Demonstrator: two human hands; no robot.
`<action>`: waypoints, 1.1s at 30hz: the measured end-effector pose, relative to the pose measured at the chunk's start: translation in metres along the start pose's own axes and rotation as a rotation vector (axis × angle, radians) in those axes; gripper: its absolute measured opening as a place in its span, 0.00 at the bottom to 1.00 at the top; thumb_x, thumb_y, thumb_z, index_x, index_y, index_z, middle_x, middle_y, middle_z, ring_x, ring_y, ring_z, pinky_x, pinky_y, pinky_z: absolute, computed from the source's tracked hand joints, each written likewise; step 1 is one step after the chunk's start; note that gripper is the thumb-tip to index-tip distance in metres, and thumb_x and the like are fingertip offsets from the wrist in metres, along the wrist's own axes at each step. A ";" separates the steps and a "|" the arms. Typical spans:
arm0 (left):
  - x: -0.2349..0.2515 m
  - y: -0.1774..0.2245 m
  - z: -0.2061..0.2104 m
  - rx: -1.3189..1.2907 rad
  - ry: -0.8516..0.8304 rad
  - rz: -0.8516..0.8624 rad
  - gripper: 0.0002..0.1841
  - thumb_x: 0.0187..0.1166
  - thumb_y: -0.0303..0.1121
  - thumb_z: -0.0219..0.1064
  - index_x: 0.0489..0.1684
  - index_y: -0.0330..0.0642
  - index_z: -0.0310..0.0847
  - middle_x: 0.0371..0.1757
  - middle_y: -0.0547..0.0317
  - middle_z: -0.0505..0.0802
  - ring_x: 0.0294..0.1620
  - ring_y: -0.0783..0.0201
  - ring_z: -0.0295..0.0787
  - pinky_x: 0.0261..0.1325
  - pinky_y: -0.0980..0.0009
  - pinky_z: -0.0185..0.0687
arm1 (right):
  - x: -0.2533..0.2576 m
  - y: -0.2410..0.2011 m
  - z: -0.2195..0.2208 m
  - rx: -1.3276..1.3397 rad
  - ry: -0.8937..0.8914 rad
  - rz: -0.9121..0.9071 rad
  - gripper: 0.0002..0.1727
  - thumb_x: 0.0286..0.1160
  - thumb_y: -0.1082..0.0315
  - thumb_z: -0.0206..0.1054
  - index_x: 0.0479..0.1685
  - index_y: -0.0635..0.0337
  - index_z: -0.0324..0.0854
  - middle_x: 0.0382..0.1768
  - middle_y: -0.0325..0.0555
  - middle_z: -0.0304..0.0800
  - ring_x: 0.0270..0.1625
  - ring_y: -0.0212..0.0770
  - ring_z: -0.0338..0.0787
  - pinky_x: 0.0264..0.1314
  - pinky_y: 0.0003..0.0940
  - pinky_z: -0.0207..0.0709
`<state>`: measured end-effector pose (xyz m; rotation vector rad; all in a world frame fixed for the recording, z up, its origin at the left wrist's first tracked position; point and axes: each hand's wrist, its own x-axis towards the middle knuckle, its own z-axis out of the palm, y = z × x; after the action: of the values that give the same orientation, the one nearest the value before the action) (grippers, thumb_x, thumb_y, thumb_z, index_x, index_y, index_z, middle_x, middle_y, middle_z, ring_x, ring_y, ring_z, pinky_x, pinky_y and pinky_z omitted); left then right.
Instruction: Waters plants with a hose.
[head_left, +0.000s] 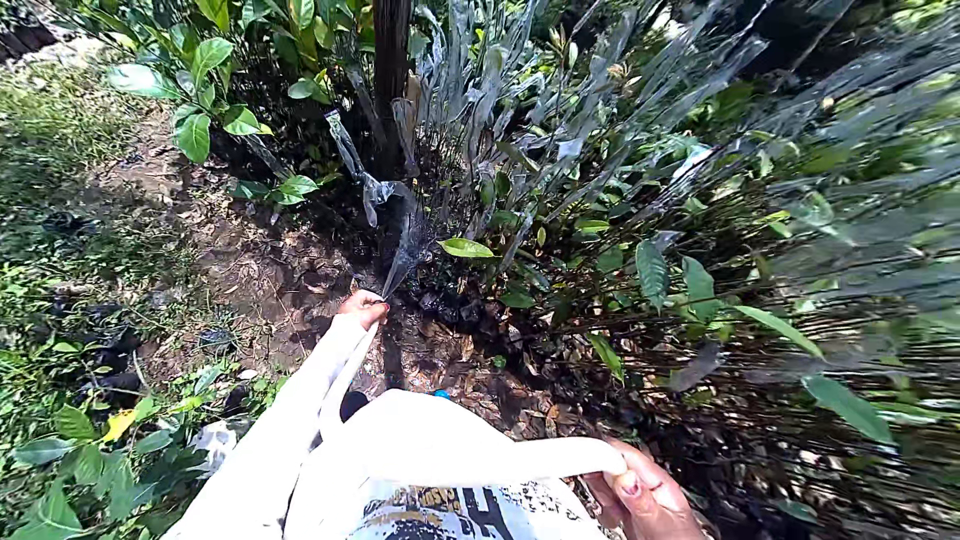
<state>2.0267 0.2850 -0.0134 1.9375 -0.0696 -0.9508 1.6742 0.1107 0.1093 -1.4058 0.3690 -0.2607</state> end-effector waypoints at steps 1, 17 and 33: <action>0.003 0.003 -0.004 -0.005 -0.019 0.008 0.15 0.82 0.29 0.67 0.61 0.30 0.76 0.33 0.56 0.89 0.25 0.71 0.83 0.33 0.72 0.81 | 0.001 -0.001 0.008 -0.016 0.008 -0.005 0.14 0.83 0.43 0.61 0.49 0.33 0.89 0.31 0.13 0.87 0.29 0.08 0.78 0.32 0.06 0.70; 0.062 -0.061 -0.240 -0.231 -0.148 0.044 0.12 0.86 0.26 0.60 0.61 0.30 0.73 0.29 0.61 0.87 0.20 0.75 0.80 0.24 0.80 0.76 | 0.131 0.004 0.273 -0.114 -0.089 0.110 0.14 0.85 0.46 0.61 0.39 0.41 0.83 0.24 0.14 0.78 0.25 0.08 0.73 0.28 0.08 0.68; 0.020 -0.052 -0.400 -0.173 -0.142 0.344 0.10 0.88 0.24 0.50 0.46 0.37 0.79 0.26 0.77 0.87 0.22 0.88 0.77 0.30 0.89 0.75 | 0.290 -0.033 0.460 -0.042 -0.333 -0.015 0.13 0.85 0.61 0.62 0.34 0.59 0.79 0.22 0.26 0.73 0.24 0.16 0.70 0.29 0.16 0.66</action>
<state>2.2805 0.5947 0.0365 1.6316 -0.3782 -0.8316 2.1256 0.4096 0.1703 -1.4644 0.0896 -0.0282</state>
